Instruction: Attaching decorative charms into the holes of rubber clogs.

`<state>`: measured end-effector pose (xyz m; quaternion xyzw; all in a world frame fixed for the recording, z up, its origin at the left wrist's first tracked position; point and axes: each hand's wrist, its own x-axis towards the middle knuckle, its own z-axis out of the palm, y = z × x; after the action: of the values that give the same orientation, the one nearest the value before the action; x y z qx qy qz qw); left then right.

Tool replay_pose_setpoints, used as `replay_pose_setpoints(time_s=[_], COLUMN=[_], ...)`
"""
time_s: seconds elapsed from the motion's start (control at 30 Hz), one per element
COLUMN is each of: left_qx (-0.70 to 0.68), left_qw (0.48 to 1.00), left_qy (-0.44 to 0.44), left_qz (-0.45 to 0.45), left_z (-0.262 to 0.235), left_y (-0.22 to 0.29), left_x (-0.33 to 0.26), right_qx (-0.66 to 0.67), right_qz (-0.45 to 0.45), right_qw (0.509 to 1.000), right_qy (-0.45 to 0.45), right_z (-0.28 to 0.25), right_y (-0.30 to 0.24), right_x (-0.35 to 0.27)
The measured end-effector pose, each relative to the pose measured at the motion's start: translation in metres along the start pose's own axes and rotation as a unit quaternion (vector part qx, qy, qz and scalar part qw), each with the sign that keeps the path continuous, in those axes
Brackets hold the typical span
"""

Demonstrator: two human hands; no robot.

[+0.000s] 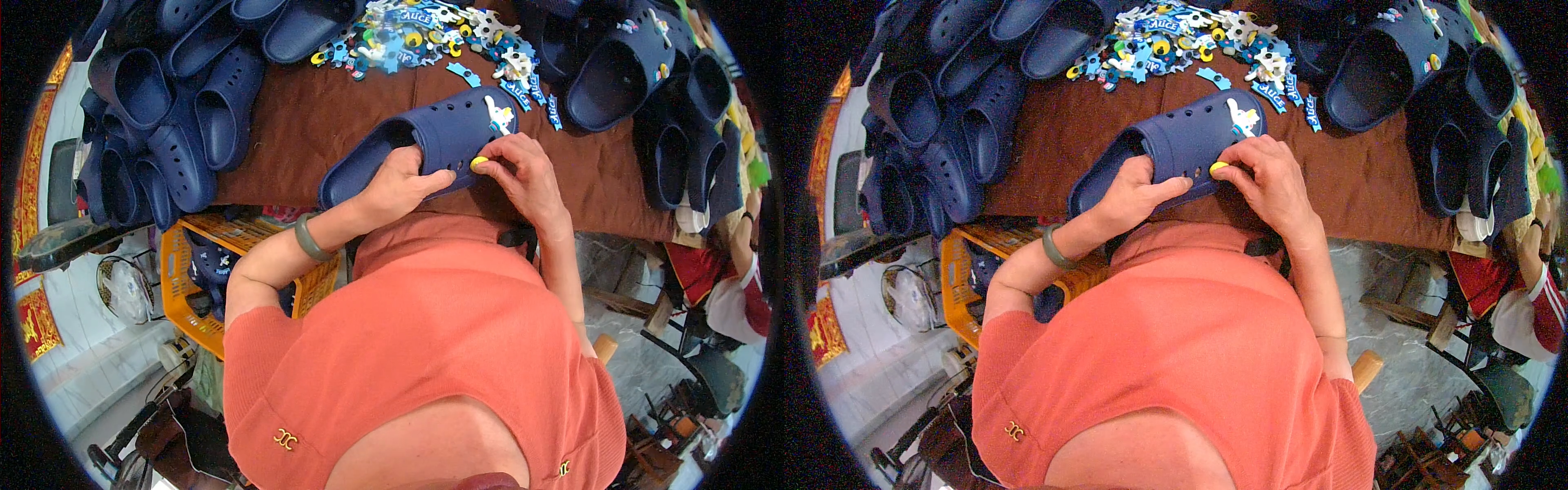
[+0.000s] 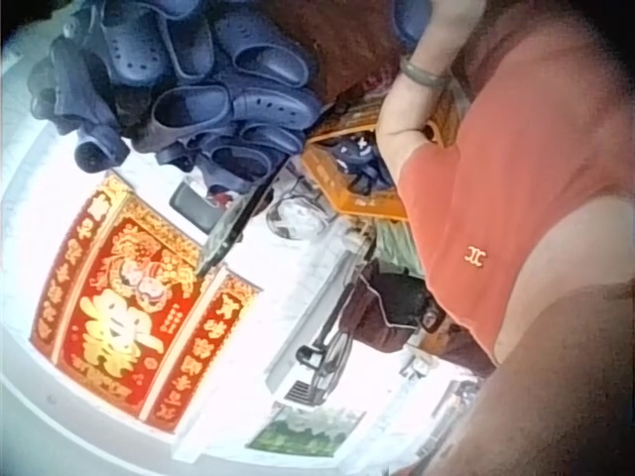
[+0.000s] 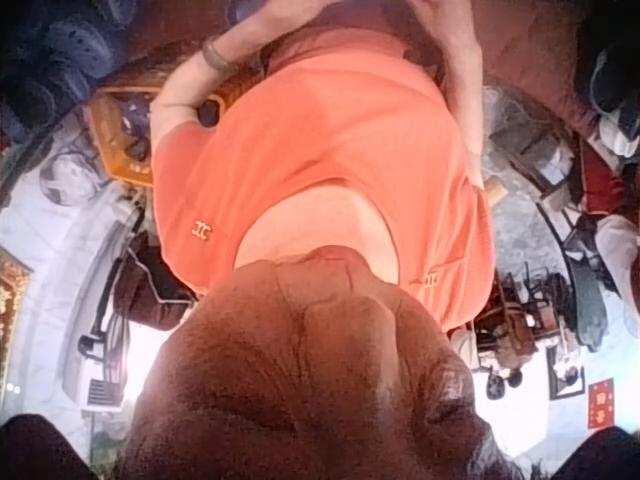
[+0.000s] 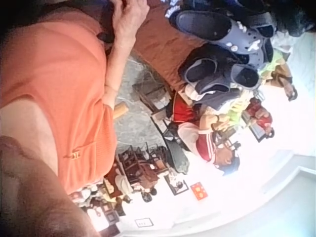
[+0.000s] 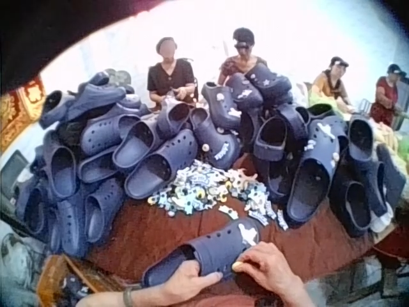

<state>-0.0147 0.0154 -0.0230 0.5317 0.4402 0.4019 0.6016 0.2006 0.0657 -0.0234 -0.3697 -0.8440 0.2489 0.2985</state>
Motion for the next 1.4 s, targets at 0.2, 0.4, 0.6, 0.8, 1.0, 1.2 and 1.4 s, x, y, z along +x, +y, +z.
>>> replay_pose_setpoints(time_s=[0.2,0.4,0.6,0.8,1.0,1.2,1.4], left_qx=[0.082,0.09,0.129,0.133,0.162,0.141,0.174], left_qw=[0.995,0.995,0.99,0.989,0.986,0.99,0.983], left_qy=[-0.02,-0.013,-0.011,0.035,0.036,0.008,0.047], left_qz=[0.045,0.048,0.058,0.062,0.029,0.024,0.023], left_z=[-0.002,-0.005,-0.002,0.003,0.003,0.0,0.003], left_y=[0.0,-0.014,-0.007,-0.011,-0.002,-0.005,-0.005], left_x=[0.002,0.004,0.005,0.005,0.004,0.004,0.001], right_qx=[-0.141,-0.244,-0.32,-0.299,-0.29,-0.176,-0.11], right_qz=[0.026,-0.035,-0.107,-0.134,-0.122,-0.108,-0.273], right_qw=[0.987,0.96,0.928,0.928,0.923,0.923,0.947], right_qy=[-0.075,-0.131,-0.16,-0.177,-0.222,-0.323,-0.128], right_z=[-0.014,-0.022,-0.017,-0.022,-0.025,-0.038,-0.002], right_y=[-0.022,-0.015,-0.011,-0.013,-0.014,-0.015,0.003], right_x=[0.014,0.032,0.037,0.043,0.049,0.064,0.151])
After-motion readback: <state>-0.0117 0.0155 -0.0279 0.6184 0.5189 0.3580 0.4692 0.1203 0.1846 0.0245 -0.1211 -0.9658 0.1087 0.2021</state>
